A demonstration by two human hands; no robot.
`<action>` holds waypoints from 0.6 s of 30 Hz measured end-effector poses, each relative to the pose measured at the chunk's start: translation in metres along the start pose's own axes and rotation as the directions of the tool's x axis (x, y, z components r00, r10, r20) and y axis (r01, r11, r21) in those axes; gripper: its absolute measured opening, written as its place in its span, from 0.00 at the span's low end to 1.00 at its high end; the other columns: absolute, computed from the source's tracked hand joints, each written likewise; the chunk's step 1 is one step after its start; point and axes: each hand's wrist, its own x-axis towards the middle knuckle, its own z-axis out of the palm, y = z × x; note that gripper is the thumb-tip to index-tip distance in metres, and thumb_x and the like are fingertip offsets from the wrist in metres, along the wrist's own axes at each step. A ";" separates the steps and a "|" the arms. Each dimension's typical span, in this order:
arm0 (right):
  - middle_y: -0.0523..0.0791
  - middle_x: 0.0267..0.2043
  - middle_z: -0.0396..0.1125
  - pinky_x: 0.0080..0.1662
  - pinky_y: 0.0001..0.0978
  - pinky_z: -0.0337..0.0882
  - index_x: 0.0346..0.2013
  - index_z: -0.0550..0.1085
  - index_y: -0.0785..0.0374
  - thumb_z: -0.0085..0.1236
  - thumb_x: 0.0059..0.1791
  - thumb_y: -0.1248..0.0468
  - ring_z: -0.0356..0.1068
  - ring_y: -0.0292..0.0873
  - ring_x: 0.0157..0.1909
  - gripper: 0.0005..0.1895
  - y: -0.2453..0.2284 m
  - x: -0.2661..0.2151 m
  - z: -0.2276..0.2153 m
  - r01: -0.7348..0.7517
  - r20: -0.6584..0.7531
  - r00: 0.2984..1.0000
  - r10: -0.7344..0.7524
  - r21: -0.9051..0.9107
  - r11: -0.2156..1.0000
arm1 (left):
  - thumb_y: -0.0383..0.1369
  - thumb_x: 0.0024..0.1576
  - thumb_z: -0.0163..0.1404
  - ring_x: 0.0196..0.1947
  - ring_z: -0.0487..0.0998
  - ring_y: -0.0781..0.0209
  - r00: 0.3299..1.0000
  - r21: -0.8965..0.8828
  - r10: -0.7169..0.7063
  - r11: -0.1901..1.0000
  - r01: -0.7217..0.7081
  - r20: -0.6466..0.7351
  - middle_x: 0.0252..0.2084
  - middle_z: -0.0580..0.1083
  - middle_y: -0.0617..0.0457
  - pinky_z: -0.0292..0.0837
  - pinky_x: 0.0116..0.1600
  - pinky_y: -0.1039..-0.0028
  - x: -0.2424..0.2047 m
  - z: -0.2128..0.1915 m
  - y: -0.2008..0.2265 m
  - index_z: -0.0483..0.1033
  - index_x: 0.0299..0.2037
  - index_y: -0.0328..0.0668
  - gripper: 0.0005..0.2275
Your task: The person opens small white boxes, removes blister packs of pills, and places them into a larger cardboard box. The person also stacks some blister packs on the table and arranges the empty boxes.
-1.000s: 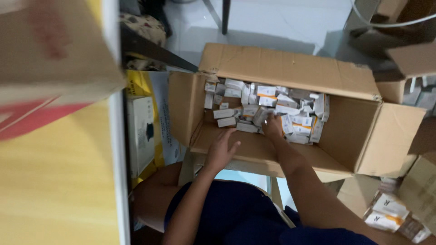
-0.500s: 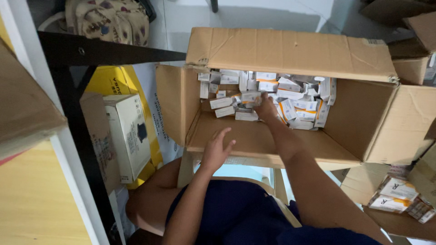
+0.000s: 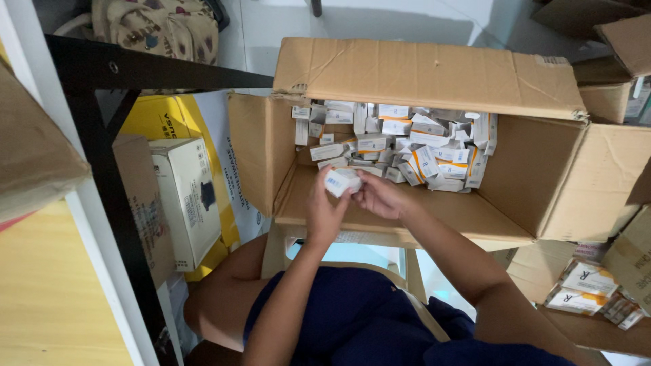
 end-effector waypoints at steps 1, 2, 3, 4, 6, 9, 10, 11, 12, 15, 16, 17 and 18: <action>0.43 0.51 0.68 0.49 0.32 0.69 0.66 0.65 0.59 0.49 0.58 0.49 0.66 0.36 0.46 0.26 -0.002 0.003 -0.007 0.007 -0.116 0.992 -0.045 -0.307 0.952 | 0.37 0.55 0.62 0.62 0.75 0.45 1.000 0.011 0.018 1.000 -0.017 -0.026 0.62 0.73 0.40 0.71 0.65 0.59 0.002 -0.004 -0.001 0.62 0.69 0.41 0.32; 0.42 0.54 0.68 0.53 0.34 0.67 0.67 0.64 0.57 0.47 0.57 0.46 0.66 0.37 0.51 0.28 -0.009 0.007 -0.019 -0.023 -0.211 0.969 -0.124 -0.583 0.812 | 0.36 0.55 0.63 0.62 0.76 0.44 0.998 0.023 0.035 0.999 -0.034 -0.051 0.61 0.73 0.40 0.72 0.65 0.59 0.004 -0.009 -0.001 0.64 0.67 0.41 0.30; 0.41 0.56 0.68 0.58 0.35 0.65 0.68 0.64 0.54 0.44 0.55 0.44 0.66 0.37 0.57 0.30 -0.013 0.007 -0.034 -0.091 -0.276 0.935 -0.223 -0.794 0.601 | 0.36 0.55 0.63 0.62 0.75 0.44 1.000 0.077 0.010 0.997 -0.008 -0.029 0.60 0.73 0.40 0.70 0.64 0.58 0.001 -0.014 -0.002 0.63 0.67 0.41 0.31; 0.48 0.59 0.66 0.61 0.43 0.66 0.66 0.64 0.59 0.54 0.52 0.45 0.65 0.46 0.60 0.33 -0.018 0.008 -0.050 -0.095 -0.244 0.845 -0.476 -0.944 0.316 | 0.35 0.55 0.62 0.62 0.74 0.43 1.000 0.132 -0.017 0.991 0.018 -0.008 0.60 0.73 0.39 0.69 0.64 0.58 -0.001 -0.018 -0.003 0.62 0.67 0.41 0.31; 0.56 0.65 0.60 0.62 0.52 0.66 0.65 0.63 0.64 0.65 0.46 0.47 0.61 0.60 0.64 0.40 -0.039 0.004 -0.085 -0.401 -0.234 0.628 -0.742 -0.915 -0.050 | 0.34 0.53 0.63 0.61 0.72 0.40 0.999 0.166 -0.052 0.985 0.054 -0.017 0.59 0.71 0.36 0.67 0.63 0.57 0.001 -0.022 -0.001 0.57 0.69 0.40 0.35; 0.52 0.71 0.52 0.62 0.59 0.62 0.71 0.58 0.56 0.67 0.45 0.46 0.52 0.63 0.71 0.46 -0.063 -0.011 -0.119 -0.703 -0.593 0.334 -0.733 -0.674 0.226 | 0.34 0.50 0.65 0.59 0.71 0.38 0.992 0.089 -0.104 0.990 0.110 -0.071 0.58 0.69 0.31 0.67 0.62 0.56 -0.006 -0.028 -0.003 0.49 0.71 0.36 0.42; 0.53 0.69 0.54 0.61 0.58 0.62 0.70 0.58 0.57 0.67 0.45 0.46 0.53 0.62 0.69 0.45 -0.068 -0.015 -0.122 -0.706 -0.684 0.310 -0.661 -0.631 0.322 | 0.35 0.49 0.65 0.60 0.71 0.39 0.990 0.048 -0.116 0.992 0.120 -0.076 0.58 0.69 0.31 0.68 0.62 0.57 -0.008 -0.029 -0.004 0.49 0.70 0.36 0.42; 0.53 0.67 0.55 0.59 0.57 0.63 0.69 0.58 0.57 0.67 0.45 0.47 0.54 0.61 0.67 0.44 -0.069 -0.021 -0.124 -0.700 -0.735 0.317 -0.599 -0.608 0.375 | 0.35 0.49 0.65 0.60 0.72 0.40 0.988 0.005 -0.127 0.992 0.128 -0.082 0.58 0.69 0.31 0.68 0.62 0.58 -0.011 -0.030 -0.005 0.48 0.70 0.36 0.42; 0.53 0.65 0.56 0.58 0.56 0.63 0.68 0.58 0.57 0.67 0.45 0.47 0.55 0.60 0.65 0.43 -0.068 -0.028 -0.123 -0.695 -0.787 0.326 -0.523 -0.575 0.432 | 0.35 0.48 0.65 0.59 0.73 0.40 0.991 0.050 -0.104 0.993 0.108 -0.084 0.57 0.70 0.32 0.69 0.61 0.57 -0.016 -0.031 -0.005 0.52 0.66 0.36 0.39; 0.53 0.60 0.59 0.54 0.52 0.65 0.65 0.59 0.58 0.67 0.46 0.49 0.59 0.58 0.59 0.40 -0.061 -0.031 -0.097 -0.673 -0.800 0.385 -0.461 -0.585 0.453 | 0.36 0.49 0.67 0.56 0.74 0.40 0.996 0.161 -0.012 0.987 0.026 -0.087 0.55 0.72 0.35 0.70 0.60 0.56 -0.034 -0.040 0.002 0.62 0.60 0.37 0.32; 0.53 0.58 0.60 0.53 0.51 0.66 0.65 0.59 0.59 0.67 0.46 0.49 0.60 0.57 0.57 0.39 -0.055 -0.029 -0.085 -0.661 -0.789 0.410 -0.459 -0.603 0.446 | 0.36 0.51 0.66 0.56 0.74 0.40 0.997 0.182 0.026 0.983 -0.013 -0.071 0.56 0.72 0.36 0.70 0.59 0.56 -0.046 -0.046 0.006 0.63 0.61 0.37 0.31; 0.53 0.56 0.62 0.52 0.50 0.66 0.64 0.59 0.59 0.67 0.46 0.50 0.61 0.56 0.55 0.38 -0.052 -0.028 -0.071 -0.651 -0.775 0.432 -0.462 -0.622 0.435 | 0.36 0.52 0.66 0.56 0.73 0.40 0.996 0.203 0.067 0.978 -0.055 -0.054 0.56 0.72 0.37 0.70 0.59 0.56 -0.056 -0.052 0.012 0.65 0.62 0.37 0.30; 0.53 0.55 0.63 0.50 0.48 0.67 0.63 0.59 0.59 0.67 0.46 0.51 0.63 0.55 0.53 0.37 -0.047 -0.029 -0.059 -0.637 -0.763 0.447 -0.468 -0.638 0.431 | 0.35 0.51 0.66 0.56 0.73 0.41 0.985 0.197 0.159 0.970 -0.143 -0.072 0.57 0.73 0.40 0.70 0.59 0.58 -0.067 -0.059 0.019 0.67 0.62 0.38 0.30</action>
